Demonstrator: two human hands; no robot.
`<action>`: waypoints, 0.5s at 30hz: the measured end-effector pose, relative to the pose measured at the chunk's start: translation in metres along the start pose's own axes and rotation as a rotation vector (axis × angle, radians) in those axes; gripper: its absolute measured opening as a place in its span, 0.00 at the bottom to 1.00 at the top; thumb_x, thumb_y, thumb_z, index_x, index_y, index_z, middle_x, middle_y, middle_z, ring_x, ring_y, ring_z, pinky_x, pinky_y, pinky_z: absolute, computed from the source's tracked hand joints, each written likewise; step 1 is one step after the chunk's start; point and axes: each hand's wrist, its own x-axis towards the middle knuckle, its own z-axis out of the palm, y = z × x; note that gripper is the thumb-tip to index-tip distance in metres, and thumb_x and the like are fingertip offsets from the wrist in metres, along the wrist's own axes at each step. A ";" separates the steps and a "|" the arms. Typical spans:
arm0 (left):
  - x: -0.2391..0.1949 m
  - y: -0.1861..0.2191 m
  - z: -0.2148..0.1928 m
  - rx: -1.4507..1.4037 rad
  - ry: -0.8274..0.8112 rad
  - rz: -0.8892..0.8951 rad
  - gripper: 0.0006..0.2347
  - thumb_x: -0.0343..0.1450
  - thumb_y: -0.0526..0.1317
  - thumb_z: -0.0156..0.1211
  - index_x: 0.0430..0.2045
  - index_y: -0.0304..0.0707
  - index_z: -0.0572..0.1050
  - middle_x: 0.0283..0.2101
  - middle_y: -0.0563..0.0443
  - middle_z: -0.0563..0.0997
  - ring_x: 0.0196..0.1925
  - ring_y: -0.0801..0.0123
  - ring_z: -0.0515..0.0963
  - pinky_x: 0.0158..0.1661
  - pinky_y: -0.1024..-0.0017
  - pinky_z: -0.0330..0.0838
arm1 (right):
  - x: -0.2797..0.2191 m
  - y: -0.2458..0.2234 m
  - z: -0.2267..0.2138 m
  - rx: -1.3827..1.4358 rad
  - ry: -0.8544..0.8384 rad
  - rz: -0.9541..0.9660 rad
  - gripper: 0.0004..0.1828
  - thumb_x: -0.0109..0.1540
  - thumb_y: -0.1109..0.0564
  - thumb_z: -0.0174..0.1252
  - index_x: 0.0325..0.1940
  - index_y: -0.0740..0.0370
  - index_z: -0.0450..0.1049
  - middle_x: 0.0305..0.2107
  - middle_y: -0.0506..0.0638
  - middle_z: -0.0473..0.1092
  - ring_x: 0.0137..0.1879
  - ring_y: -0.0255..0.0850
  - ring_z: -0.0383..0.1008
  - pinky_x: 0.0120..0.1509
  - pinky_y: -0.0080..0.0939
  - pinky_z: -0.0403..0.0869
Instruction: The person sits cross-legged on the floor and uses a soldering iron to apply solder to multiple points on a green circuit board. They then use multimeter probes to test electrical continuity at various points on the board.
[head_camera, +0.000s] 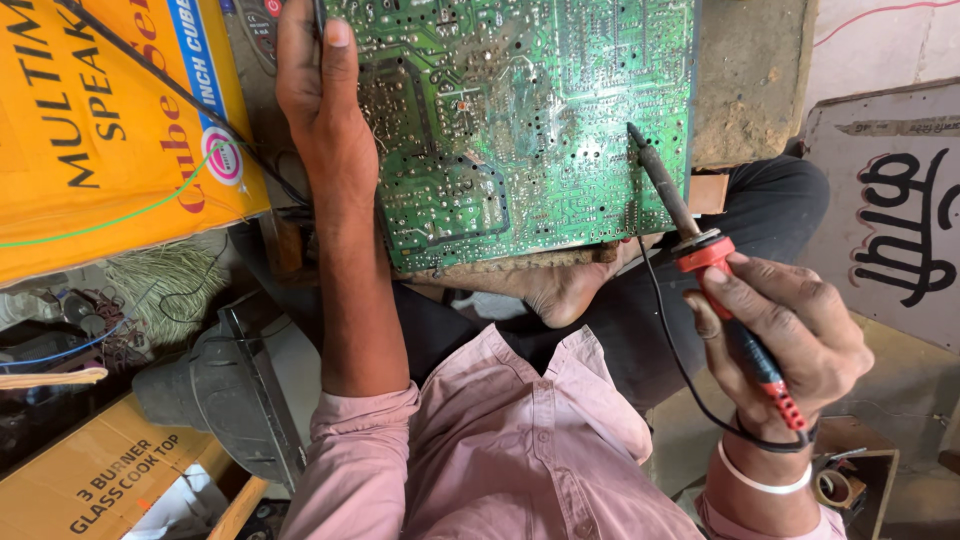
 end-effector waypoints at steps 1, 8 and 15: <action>0.000 -0.001 0.001 -0.010 0.002 -0.008 0.17 0.87 0.42 0.53 0.67 0.27 0.67 0.56 0.54 0.76 0.52 0.79 0.69 0.57 0.79 0.63 | 0.000 0.000 -0.001 -0.011 0.002 0.003 0.15 0.64 0.64 0.76 0.53 0.64 0.81 0.43 0.58 0.77 0.48 0.45 0.81 0.54 0.37 0.79; 0.001 0.002 0.000 0.068 -0.002 0.034 0.16 0.87 0.43 0.52 0.65 0.28 0.68 0.55 0.55 0.76 0.53 0.80 0.70 0.59 0.79 0.64 | 0.003 -0.008 -0.004 0.060 -0.028 0.058 0.17 0.60 0.61 0.76 0.52 0.62 0.80 0.42 0.57 0.76 0.47 0.43 0.81 0.51 0.35 0.78; 0.001 0.003 0.001 0.024 -0.009 0.021 0.17 0.87 0.43 0.52 0.66 0.28 0.67 0.57 0.54 0.76 0.54 0.80 0.70 0.59 0.79 0.64 | 0.002 -0.007 -0.003 0.035 -0.021 0.068 0.16 0.63 0.61 0.76 0.52 0.63 0.80 0.43 0.56 0.77 0.48 0.43 0.81 0.52 0.36 0.78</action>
